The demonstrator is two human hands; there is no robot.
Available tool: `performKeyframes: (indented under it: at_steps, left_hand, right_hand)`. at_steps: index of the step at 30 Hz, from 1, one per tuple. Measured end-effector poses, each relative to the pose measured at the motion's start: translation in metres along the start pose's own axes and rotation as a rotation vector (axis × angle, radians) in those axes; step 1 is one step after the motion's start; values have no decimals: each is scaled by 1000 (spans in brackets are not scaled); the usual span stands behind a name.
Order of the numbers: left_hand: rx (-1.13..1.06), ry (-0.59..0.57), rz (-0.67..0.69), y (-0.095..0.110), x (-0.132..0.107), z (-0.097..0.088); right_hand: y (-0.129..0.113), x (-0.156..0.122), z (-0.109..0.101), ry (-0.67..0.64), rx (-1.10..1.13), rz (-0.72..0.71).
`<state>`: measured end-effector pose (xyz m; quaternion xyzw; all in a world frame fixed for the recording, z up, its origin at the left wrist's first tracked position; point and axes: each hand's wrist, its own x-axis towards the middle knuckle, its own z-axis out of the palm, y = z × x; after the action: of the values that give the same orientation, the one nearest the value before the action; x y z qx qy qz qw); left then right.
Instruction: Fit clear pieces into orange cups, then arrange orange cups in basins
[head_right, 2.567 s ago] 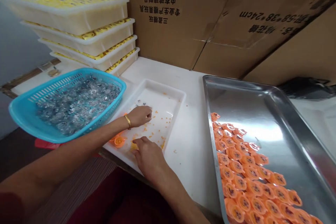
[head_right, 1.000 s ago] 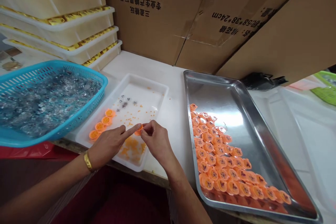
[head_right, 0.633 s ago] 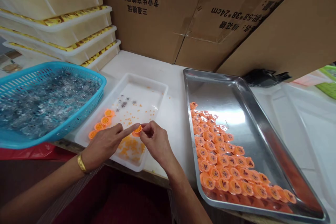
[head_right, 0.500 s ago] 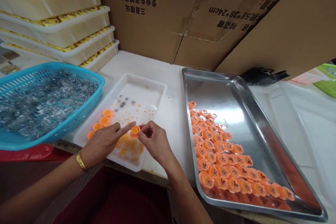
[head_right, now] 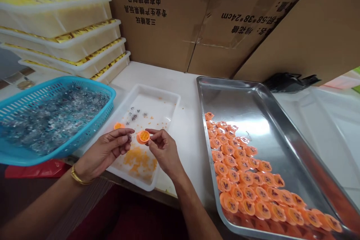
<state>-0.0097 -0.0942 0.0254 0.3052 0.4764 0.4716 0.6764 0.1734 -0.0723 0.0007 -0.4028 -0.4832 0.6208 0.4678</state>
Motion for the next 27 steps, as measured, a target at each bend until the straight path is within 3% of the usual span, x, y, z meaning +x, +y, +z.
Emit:
performKeyframes:
  at_steps: [6, 10, 15, 20, 24, 27]
  left_hand:
    - [-215, 38, -71, 4, 2, 7]
    - [-230, 59, -69, 3, 5, 8]
    - [158, 71, 200, 1, 5, 9]
    - [676, 232, 450, 3, 1, 7]
    - [954, 151, 662, 3, -2, 5]
    - [1003, 99, 670, 3, -2, 6]
  right_hand:
    - [-7, 9, 3, -70, 88, 26]
    - [-3, 7, 1, -56, 131, 34]
    - [6, 2, -3, -34, 207, 32]
    - [6, -1, -4, -29, 200, 25]
    - [4, -4, -1, -32, 131, -37]
    - [2, -5, 3, -66, 61, -77]
